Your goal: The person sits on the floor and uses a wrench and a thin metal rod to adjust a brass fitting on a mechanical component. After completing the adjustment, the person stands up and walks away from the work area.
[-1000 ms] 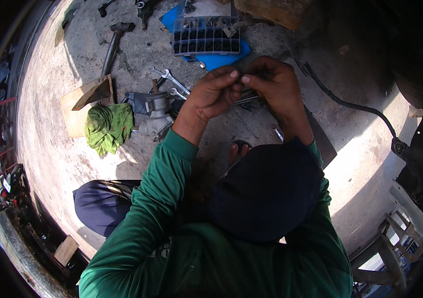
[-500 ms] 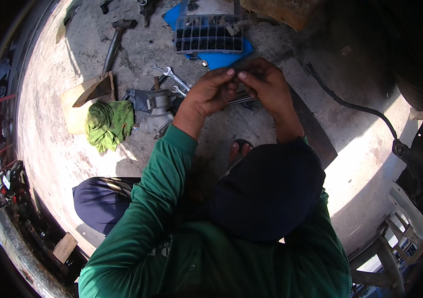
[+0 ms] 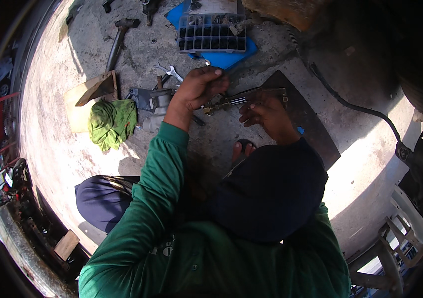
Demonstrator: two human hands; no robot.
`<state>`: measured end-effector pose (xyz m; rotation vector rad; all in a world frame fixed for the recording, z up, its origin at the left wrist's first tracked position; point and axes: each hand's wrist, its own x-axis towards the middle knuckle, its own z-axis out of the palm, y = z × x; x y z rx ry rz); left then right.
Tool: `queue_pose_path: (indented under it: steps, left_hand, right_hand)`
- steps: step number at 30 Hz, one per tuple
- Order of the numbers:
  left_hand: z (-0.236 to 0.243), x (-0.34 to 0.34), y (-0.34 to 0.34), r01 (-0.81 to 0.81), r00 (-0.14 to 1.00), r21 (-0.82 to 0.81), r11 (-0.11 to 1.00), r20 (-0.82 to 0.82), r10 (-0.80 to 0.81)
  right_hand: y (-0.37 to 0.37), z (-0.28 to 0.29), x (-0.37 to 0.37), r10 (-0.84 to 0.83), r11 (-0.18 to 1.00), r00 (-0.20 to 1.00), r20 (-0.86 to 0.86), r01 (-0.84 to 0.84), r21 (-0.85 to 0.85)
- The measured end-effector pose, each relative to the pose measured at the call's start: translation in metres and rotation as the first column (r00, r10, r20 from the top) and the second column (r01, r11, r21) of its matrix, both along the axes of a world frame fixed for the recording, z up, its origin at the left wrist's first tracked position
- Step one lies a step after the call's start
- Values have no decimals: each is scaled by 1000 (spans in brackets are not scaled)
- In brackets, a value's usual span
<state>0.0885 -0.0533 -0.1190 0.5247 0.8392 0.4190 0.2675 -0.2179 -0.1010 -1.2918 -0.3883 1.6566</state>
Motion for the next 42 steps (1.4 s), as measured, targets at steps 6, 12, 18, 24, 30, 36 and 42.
queue_pose_path:
  steps: [6, 12, 18, 24, 30, 36, 42]
  left_hand:
    - [-26, -17, 7, 432, 852, 289, 854, -440, -282]
    - [-35, -22, 1, 459, 838, 117, 881, -385, -386]
    - [-52, -1, -24, 853, 520, 482, 203, -822, -234]
    - [-60, 11, -50, 887, 461, 461, 35, -887, 20]
    - [-48, 4, -44, 805, 592, 503, 314, -712, -377]
    - [31, -2, -1, 917, 386, 382, 112, -784, -487]
    - [172, -43, 33, 926, 200, 293, -239, -916, -347]
  right_hand:
    - [-21, -46, -14, 141, 965, 990, 15, -134, -224]
    - [-18, -57, -15, 97, 980, 995, 9, -94, -177]
    - [-12, -15, -18, 276, 959, 919, 281, -281, -24]
    - [-16, 2, -12, 291, 954, 898, 330, -299, -30]
    - [-17, 39, 2, 216, 966, 904, 368, -252, 53]
    - [7, 96, 23, 268, 941, 893, 361, -324, 103]
    - [63, 148, 16, 354, 859, 846, 398, -462, 218]
